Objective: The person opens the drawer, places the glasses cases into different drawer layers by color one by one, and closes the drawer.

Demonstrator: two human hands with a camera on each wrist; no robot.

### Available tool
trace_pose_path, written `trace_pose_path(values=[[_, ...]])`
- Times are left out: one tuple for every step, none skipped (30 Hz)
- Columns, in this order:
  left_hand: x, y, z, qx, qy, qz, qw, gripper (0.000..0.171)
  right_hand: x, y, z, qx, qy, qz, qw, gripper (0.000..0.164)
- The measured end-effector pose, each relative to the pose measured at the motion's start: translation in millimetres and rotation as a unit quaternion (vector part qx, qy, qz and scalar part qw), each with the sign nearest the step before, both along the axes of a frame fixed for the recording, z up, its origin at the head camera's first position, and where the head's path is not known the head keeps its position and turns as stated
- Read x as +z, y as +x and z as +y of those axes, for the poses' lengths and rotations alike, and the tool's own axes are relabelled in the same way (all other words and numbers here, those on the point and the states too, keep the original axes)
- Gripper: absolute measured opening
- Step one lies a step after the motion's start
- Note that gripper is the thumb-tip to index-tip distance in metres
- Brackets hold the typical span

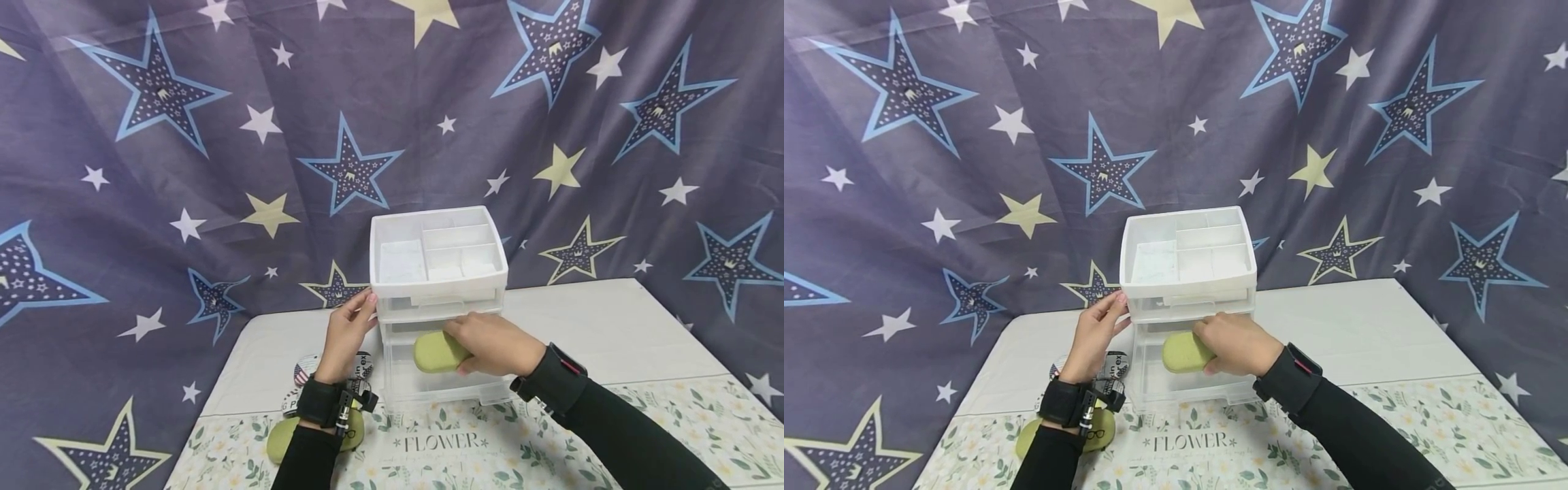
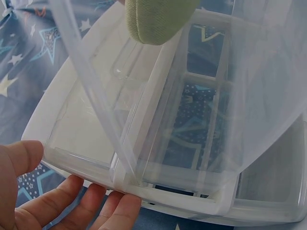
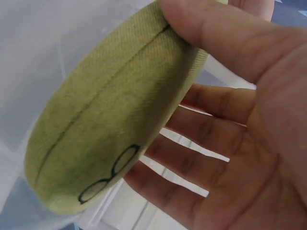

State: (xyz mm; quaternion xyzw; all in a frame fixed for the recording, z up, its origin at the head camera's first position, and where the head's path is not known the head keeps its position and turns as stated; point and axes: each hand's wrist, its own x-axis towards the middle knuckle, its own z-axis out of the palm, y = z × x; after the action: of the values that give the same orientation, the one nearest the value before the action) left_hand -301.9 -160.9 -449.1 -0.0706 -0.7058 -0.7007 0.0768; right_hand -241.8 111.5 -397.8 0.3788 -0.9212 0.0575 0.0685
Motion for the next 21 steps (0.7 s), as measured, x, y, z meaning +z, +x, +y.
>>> trace_pose_path(values=[[-0.1,0.0,0,-0.001,0.000,0.000,1.0000,0.051,-0.9,0.4,-1,0.001,0.000,0.004,1.000,0.050],[-0.3,0.1,0,-0.001,-0.002,0.001,1.0000,0.051,-2.2,0.6,-1,0.003,0.001,0.008,1.000,0.050],[-0.4,0.3,0,-0.002,-0.002,0.002,1.0000,0.052,-3.6,0.5,-1,0.004,0.001,0.011,1.000,0.049],[-0.9,0.3,-1,-0.004,-0.003,0.004,1.0000,0.052,-5.0,0.5,-2,0.004,0.002,0.014,1.000,0.049],[2.2,2.7,0,-0.004,-0.005,0.003,1.0000,0.051,-6.2,0.6,-2,0.004,0.002,0.016,1.000,0.049],[2.2,3.0,0,-0.005,-0.006,0.005,1.0000,0.051,-7.6,0.7,-2,0.002,0.003,0.018,1.000,0.049],[2.0,2.9,-1,-0.006,-0.006,0.006,0.9999,0.051,-8.7,0.9,-2,0.002,0.002,0.019,1.000,0.049],[2.0,2.9,-1,-0.006,-0.007,0.006,0.9999,0.051,-9.9,1.0,-3,0.000,0.001,0.020,1.000,0.049],[2.0,2.8,-1,-0.006,-0.006,0.005,0.9999,0.051,-11.0,1.2,-3,-0.002,-0.001,0.019,1.000,0.049],[2.0,2.8,-1,-0.006,-0.006,0.005,1.0000,0.051,-12.1,1.6,-3,-0.005,-0.002,0.018,1.000,0.049],[2.1,2.5,-1,-0.005,-0.004,0.004,1.0000,0.051,-13.3,2.0,-3,-0.007,-0.003,0.016,1.000,0.049],[-1.4,0.0,-2,-0.006,-0.001,0.005,1.0000,0.052,-14.4,2.6,-4,-0.009,-0.005,0.015,1.000,0.049],[-1.5,-0.2,-2,-0.005,-0.001,0.005,1.0000,0.052,-15.7,3.1,-4,-0.010,-0.006,0.013,1.000,0.048],[-1.4,-0.1,-2,-0.005,-0.001,0.004,1.0000,0.052,-16.7,3.6,-4,-0.010,-0.006,0.014,1.000,0.048],[-1.6,-0.3,-2,-0.005,0.000,0.005,1.0000,0.052,-18.0,4.1,-5,-0.010,-0.007,0.013,1.000,0.048],[-1.7,-0.4,-2,-0.005,0.000,0.004,1.0000,0.052,-19.2,4.5,-5,-0.010,-0.008,0.014,1.000,0.047],[-1.8,-0.6,-2,-0.005,0.000,0.005,1.0000,0.052,-20.4,4.9,-5,-0.010,-0.008,0.015,1.000,0.047],[-1.8,-0.5,-2,-0.005,-0.001,0.005,1.0000,0.052,-21.5,5.3,-5,-0.009,-0.009,0.016,1.000,0.047],[-1.8,-0.6,-2,-0.005,-0.001,0.005,1.0000,0.052,-22.6,5.5,-5,-0.010,-0.009,0.017,1.000,0.047],[-1.9,-0.8,-2,-0.005,-0.002,0.005,1.0000,0.052,-23.6,5.7,-5,-0.010,-0.011,0.018,1.000,0.047],[-2.0,-0.9,-2,-0.005,-0.003,0.006,1.0000,0.052,-24.6,5.7,-5,-0.012,-0.012,0.018,1.000,0.047]])
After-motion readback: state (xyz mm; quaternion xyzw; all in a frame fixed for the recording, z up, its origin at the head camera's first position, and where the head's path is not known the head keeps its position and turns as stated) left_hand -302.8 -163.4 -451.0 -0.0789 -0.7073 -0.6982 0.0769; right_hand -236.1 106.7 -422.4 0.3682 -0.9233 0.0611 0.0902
